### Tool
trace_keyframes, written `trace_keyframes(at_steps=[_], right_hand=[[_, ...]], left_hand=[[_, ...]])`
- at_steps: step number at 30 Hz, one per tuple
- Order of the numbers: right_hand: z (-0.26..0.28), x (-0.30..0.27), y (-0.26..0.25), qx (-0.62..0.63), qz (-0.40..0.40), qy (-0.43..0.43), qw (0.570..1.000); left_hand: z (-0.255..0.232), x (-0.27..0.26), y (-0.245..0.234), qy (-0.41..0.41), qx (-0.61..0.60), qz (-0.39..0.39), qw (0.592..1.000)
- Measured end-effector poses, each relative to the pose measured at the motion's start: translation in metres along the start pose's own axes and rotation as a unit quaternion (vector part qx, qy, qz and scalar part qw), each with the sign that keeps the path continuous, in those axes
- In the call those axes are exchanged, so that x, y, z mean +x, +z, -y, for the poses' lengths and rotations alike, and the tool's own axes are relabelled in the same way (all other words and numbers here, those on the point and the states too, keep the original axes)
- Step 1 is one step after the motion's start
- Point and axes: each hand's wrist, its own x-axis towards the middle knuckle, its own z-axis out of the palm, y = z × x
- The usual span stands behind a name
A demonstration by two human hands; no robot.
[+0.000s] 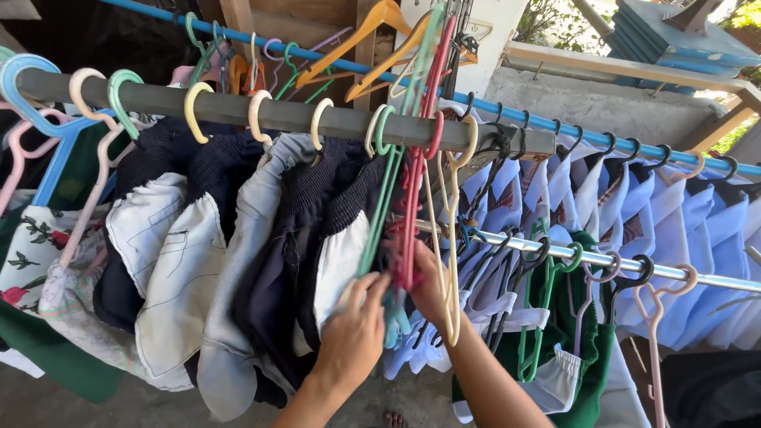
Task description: Hanging various items of clothing and small laundry items on hangers and multi-clip hangers on a balcony clothesline.
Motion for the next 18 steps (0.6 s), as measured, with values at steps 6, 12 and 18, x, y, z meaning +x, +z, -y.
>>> trace_keyframes(at_steps=[6, 12, 18], right_hand=[[0.031, -0.012, -0.001, -0.002, 0.007, 0.088, 0.996], [0.037, -0.034, -0.012, 0.115, 0.071, 0.123, 0.983], [0.037, -0.023, -0.026, 0.124, -0.031, 0.150, 0.980]], left_hand=[[0.028, -0.016, 0.032, -0.075, -0.056, -0.036, 0.995], [0.041, -0.017, 0.081, -0.256, -0.477, 0.040, 0.840], [0.034, 0.005, 0.072, -0.255, -0.599, 0.038, 0.758]])
